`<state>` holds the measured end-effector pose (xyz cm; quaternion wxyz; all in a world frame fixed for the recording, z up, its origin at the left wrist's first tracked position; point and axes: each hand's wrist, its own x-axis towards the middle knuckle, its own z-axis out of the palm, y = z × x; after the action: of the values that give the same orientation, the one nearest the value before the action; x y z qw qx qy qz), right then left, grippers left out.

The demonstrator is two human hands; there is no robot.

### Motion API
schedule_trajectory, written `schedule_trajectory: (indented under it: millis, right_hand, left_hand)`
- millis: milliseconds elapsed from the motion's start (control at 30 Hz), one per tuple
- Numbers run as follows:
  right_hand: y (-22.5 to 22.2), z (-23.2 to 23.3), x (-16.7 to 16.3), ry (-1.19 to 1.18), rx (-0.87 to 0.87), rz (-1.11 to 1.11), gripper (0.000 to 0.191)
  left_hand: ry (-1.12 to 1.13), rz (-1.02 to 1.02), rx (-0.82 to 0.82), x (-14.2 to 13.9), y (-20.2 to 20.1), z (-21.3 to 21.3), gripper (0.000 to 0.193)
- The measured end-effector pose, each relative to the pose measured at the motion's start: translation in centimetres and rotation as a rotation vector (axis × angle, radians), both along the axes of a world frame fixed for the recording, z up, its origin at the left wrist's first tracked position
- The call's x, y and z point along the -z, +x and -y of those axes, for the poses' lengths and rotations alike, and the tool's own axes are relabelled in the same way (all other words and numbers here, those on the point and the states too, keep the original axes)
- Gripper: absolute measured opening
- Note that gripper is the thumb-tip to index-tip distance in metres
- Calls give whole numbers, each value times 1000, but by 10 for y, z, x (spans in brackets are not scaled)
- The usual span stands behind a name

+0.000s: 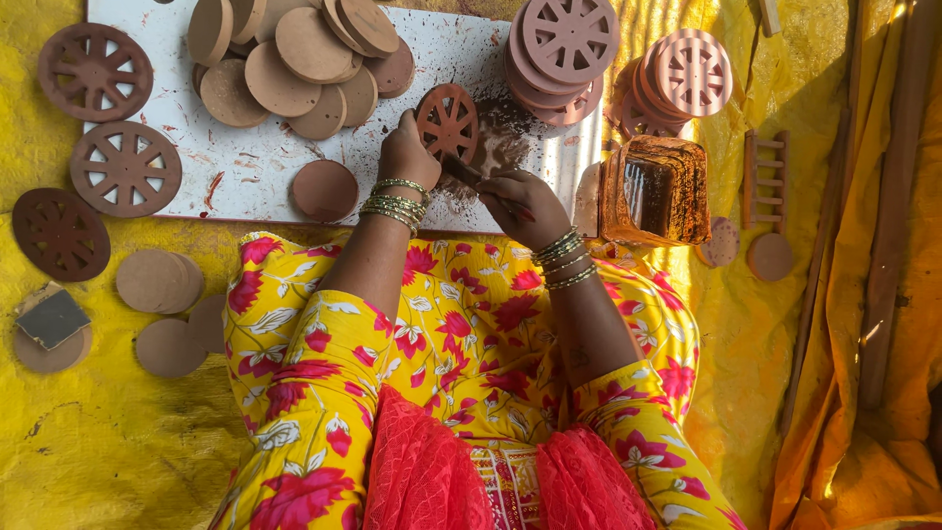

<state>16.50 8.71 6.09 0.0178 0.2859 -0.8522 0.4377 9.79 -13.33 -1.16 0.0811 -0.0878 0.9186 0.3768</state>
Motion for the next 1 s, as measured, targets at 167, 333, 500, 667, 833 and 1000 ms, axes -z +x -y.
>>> schedule_trajectory:
  millis: [167, 333, 500, 667, 833, 1000]
  right_hand:
    - [0, 2, 6, 49, 118, -85, 17]
    - [0, -9, 6, -31, 117, 52, 16]
    - [3, 10, 11, -44, 59, 9, 16]
    - [1, 4, 1, -15, 49, -55, 15]
    - [5, 8, -1, 71, 58, 72, 13]
    - [4, 16, 2, 43, 83, -47, 15]
  left_hand:
    - [-17, 99, -28, 0, 0, 3, 75]
    - [-62, 141, -26, 1, -3, 3, 87]
    - [-65, 184, -17, 4, -3, 2, 94]
    - [-71, 144, -21, 3, -4, 5, 93]
    - [-18, 146, -43, 3, -1, 4, 88]
    - [-25, 96, -53, 0, -2, 6, 88]
